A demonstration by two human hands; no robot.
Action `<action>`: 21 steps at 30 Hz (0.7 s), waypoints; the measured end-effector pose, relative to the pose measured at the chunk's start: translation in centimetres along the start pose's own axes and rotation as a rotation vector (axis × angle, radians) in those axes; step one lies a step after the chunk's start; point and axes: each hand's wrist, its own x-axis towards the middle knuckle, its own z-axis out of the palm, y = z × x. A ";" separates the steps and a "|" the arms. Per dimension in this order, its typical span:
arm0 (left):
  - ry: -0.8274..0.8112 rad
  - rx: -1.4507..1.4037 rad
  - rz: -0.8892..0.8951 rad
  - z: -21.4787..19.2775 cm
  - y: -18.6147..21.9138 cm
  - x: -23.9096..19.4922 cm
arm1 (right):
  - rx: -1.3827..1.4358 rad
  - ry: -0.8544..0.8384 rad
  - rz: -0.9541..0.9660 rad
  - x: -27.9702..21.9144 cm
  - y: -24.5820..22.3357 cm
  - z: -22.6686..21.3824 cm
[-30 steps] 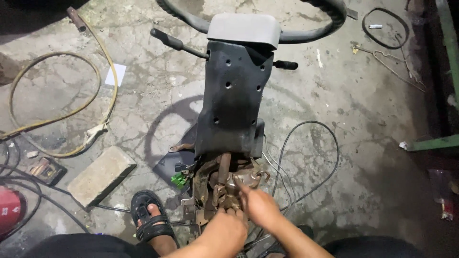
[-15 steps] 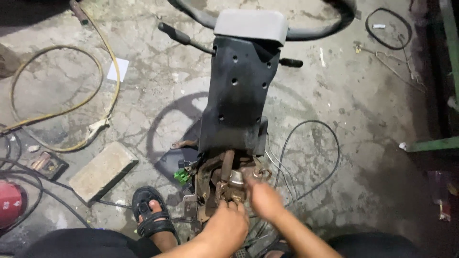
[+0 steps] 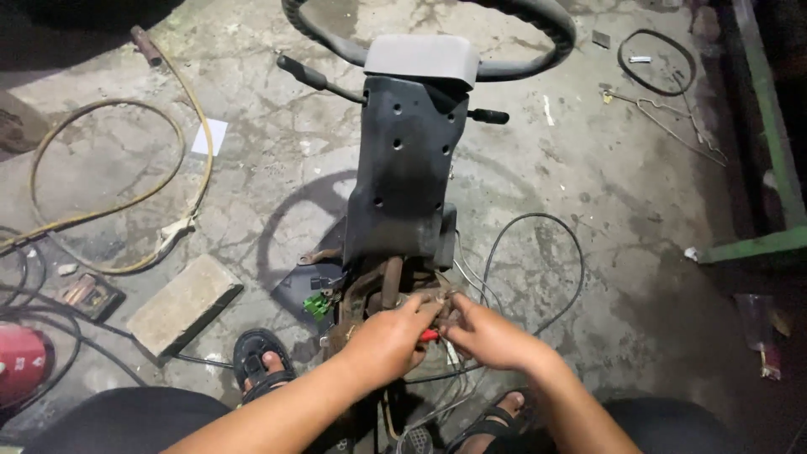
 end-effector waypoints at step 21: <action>0.308 0.311 0.492 3.8 -2.4 -0.7 | -0.452 0.230 -0.248 -11.2 9.1 -4.5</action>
